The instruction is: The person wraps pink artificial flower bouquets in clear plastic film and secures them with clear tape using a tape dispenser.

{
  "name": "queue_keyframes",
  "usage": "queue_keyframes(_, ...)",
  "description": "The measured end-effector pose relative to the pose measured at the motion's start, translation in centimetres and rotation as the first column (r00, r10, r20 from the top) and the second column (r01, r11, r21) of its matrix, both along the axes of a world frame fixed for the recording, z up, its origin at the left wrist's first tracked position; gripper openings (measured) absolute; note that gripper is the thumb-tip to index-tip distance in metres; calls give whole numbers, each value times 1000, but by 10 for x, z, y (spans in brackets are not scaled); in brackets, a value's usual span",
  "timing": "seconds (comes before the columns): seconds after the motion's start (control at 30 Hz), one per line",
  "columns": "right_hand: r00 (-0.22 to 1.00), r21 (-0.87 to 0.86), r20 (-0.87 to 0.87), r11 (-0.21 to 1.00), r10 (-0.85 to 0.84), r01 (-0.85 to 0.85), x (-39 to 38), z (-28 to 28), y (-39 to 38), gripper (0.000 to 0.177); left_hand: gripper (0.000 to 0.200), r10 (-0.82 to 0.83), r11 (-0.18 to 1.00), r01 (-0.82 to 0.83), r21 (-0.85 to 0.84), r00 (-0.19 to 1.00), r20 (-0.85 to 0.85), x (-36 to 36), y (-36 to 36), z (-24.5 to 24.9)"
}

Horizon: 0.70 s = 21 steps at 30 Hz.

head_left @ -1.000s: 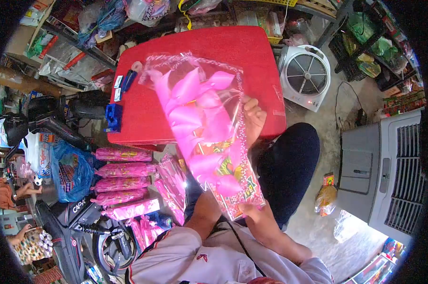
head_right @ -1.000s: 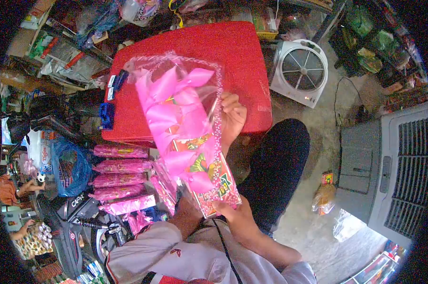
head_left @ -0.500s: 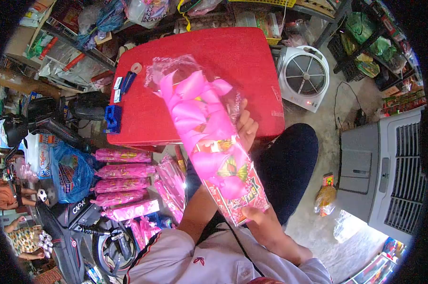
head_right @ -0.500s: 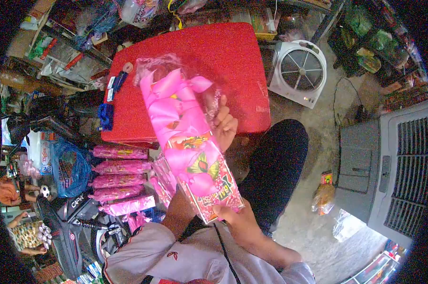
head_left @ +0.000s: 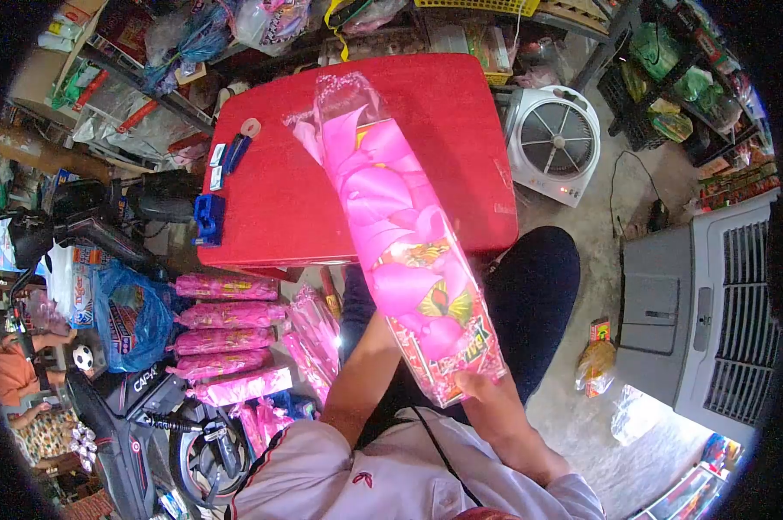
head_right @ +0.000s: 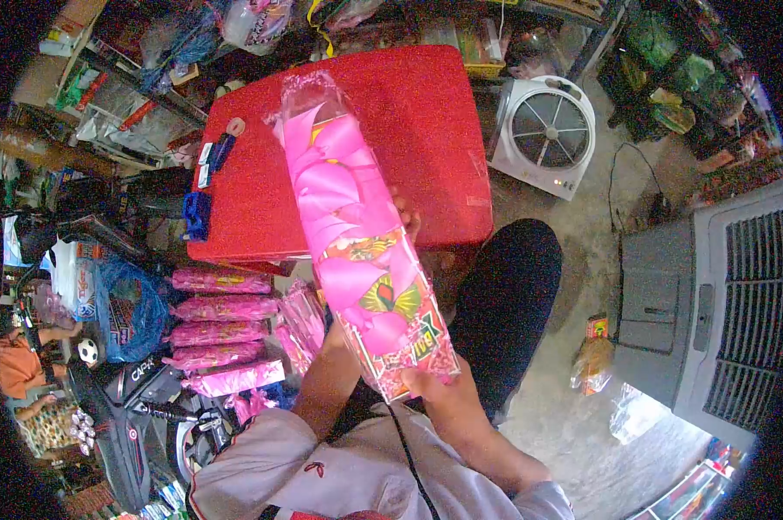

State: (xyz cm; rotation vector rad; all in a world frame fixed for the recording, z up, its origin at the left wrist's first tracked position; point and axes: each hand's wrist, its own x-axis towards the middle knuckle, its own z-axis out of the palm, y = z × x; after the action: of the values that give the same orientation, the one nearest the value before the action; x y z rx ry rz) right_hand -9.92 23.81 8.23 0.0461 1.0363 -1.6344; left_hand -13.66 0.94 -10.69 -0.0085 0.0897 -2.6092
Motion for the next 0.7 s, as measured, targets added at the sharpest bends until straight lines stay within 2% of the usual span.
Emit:
queue_keyframes(0.4,996,-40,91,999,26,-22,-2,-3,9,58,46,-73,994,92,-66,965,250,43,-21,28)
queue_keyframes(0.57,997,-91,64,995,-40,46,-8,-2,2,63,47,-80,991,111,-80,943,322,56,-28,37)
queue_keyframes(0.7,999,-79,44,997,-8,12,-12,-4,3,64,47,-71,990,112,-86,924,376,69,-29,44)
